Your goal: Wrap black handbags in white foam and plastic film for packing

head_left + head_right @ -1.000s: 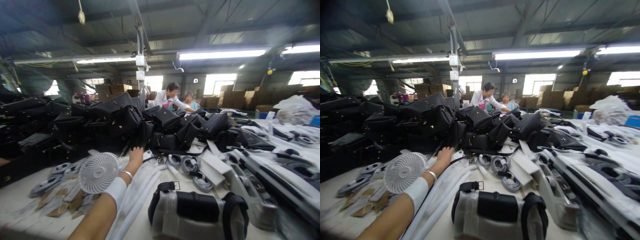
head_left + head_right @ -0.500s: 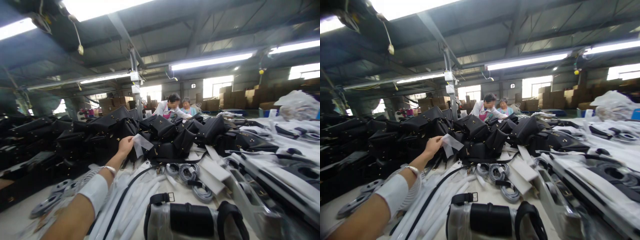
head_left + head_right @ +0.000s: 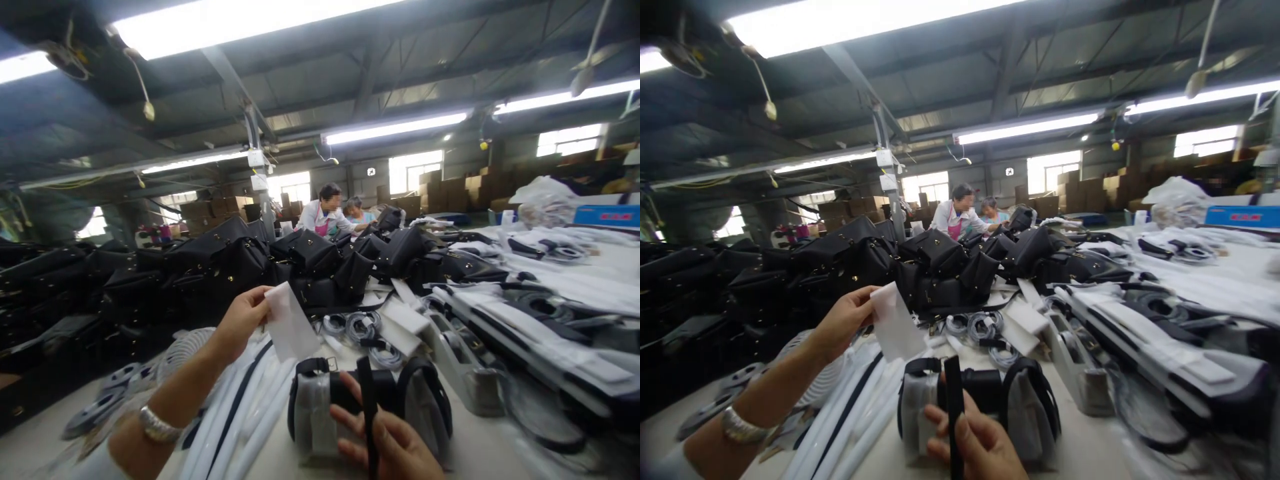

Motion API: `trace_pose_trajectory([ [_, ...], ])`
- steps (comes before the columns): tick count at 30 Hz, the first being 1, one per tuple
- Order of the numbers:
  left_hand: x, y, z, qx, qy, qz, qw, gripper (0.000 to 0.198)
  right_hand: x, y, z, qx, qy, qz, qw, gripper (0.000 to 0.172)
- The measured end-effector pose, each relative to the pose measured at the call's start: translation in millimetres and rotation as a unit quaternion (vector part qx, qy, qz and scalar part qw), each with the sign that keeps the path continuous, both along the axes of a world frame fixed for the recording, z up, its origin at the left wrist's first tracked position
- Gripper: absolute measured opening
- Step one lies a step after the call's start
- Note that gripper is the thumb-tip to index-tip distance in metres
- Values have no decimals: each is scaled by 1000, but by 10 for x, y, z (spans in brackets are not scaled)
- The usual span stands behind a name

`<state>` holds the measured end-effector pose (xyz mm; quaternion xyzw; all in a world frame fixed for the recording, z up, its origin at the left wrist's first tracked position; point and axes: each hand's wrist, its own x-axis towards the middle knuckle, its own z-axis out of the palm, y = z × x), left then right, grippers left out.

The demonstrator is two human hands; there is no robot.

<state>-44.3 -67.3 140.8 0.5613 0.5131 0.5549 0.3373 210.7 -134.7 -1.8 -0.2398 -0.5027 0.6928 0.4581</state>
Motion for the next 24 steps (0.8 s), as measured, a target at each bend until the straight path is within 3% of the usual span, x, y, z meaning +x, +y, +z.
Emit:
trace_pose_trajectory([
  [2, 153, -189, -74, -5, 14, -27, 1000, 40, -118, -1, 6, -28, 108, -17, 994, 49],
  [4, 277, -348, -141, -4, 44, -47, 998, 34, -210, -44, 19, -22, 131, -25, 991, 41],
  [9, 341, -593, -295, 65, 193, -37, 978, 16, -236, -193, 55, 11, -10, -21, 1000, 43],
  [13, 108, -718, -502, 172, 327, 32, 929, 24, -84, -285, 23, -26, -91, -62, 994, 47],
  [15, -63, -804, -716, 197, 381, 63, 901, 24, 6, -327, -19, -44, -88, -77, 992, 45],
  [18, -299, -1035, -1218, 141, 430, 90, 887, 24, 102, -396, -95, -61, -98, -49, 992, 43],
  [21, -362, -1434, -1796, 46, 425, 102, 898, 30, 131, -471, -183, -64, -122, 6, 990, 47],
  [24, -107, -1904, -2205, 6, 341, 150, 928, 43, 105, -539, -287, -37, -157, 18, 987, 49],
])
